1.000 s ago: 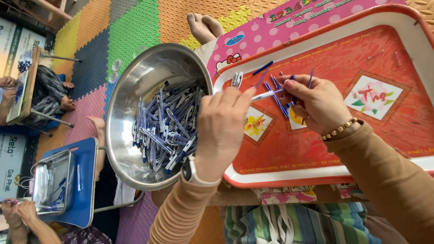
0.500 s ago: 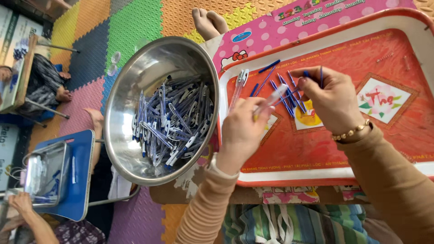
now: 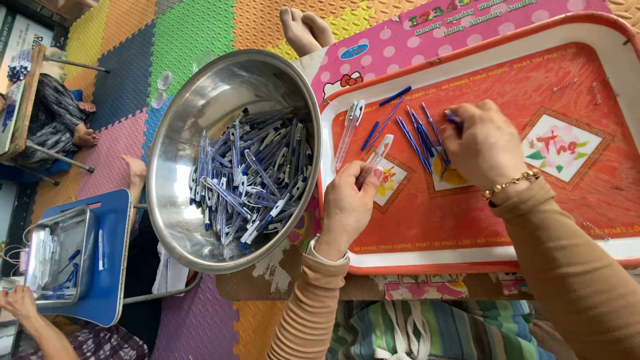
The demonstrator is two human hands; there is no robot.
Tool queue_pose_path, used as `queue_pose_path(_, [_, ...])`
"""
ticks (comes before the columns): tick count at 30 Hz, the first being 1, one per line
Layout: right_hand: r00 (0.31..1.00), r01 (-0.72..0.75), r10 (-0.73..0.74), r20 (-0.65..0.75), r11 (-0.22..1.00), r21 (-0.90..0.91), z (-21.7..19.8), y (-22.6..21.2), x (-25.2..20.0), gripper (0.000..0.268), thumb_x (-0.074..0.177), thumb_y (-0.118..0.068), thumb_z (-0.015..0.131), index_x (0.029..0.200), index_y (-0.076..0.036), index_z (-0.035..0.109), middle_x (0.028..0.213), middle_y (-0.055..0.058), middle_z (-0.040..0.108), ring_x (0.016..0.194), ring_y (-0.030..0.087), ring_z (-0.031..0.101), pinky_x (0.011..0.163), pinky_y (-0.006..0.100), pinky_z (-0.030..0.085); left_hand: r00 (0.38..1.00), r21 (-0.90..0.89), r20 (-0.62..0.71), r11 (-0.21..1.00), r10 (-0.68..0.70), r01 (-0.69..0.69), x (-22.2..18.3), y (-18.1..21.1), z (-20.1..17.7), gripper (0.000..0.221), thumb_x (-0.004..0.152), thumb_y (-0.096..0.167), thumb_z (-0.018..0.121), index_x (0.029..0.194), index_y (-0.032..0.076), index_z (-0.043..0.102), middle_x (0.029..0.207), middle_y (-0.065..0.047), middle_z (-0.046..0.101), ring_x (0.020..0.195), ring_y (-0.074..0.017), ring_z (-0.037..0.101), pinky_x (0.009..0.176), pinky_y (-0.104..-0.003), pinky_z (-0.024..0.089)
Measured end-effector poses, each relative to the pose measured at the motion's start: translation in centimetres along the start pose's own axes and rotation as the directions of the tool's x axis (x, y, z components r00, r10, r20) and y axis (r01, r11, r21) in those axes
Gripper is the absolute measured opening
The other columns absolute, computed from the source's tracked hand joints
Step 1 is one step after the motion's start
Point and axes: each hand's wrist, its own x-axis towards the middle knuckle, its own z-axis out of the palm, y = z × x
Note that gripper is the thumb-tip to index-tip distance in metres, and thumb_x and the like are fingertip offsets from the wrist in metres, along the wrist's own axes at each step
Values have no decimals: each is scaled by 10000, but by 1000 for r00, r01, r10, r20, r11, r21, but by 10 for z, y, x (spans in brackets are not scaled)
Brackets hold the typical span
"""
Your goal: The person assembles ballpoint pens by hand, inserting blue ink cartridges into white and blue plastic pen barrels and then placing the finished pens into a large metal bowl.
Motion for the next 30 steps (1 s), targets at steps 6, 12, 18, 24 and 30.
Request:
queue_pose_path(6, [998,48,-54,9,941,334,-19,-24,-11,405,1013,-271,690,1406,-365,726,1145,101,706,1036,344,715,835,524,596,1000,-301,-28,953,7,-15,6,-17,16,228,1040,324,666,933,130,719,705,-4,629,712,-122,631,705,-303,561])
queue_pose_path(12, [947,214,-321,20,673,708,-46,-62,-36,241,954,-211,786,1164,-102,833,874,214,732,863,332,728,830,493,577,1000,-506,12,862,-9,14,9,-1,25,248,1065,355,671,967,139,741,730,61,625,727,-82,568,707,-269,523])
queue_pose_path(18, [991,71,-135,26,663,745,-42,-22,-19,91,987,-88,743,1044,-42,798,838,138,743,820,203,710,759,363,570,999,-260,35,966,0,9,19,3,24,295,1095,476,548,1212,307,759,803,-37,761,810,-181,734,770,-380,610])
queue_pose_path(24, [892,188,-162,-422,982,21,-59,89,5,120,1289,-171,834,1343,-107,920,1010,117,751,955,254,679,853,375,503,922,432,-265,890,282,-148,71,-25,26,519,1041,66,540,1545,-31,464,1415,-234,540,1137,-387,668,858,-452,586])
queue_pose_path(30, [936,24,112,-333,925,380,-36,150,12,145,1258,42,686,1396,5,664,1192,158,673,967,252,656,773,371,518,884,716,-225,685,410,-135,81,-44,27,715,896,7,537,1601,120,489,1089,-96,499,895,-284,569,863,-378,490])
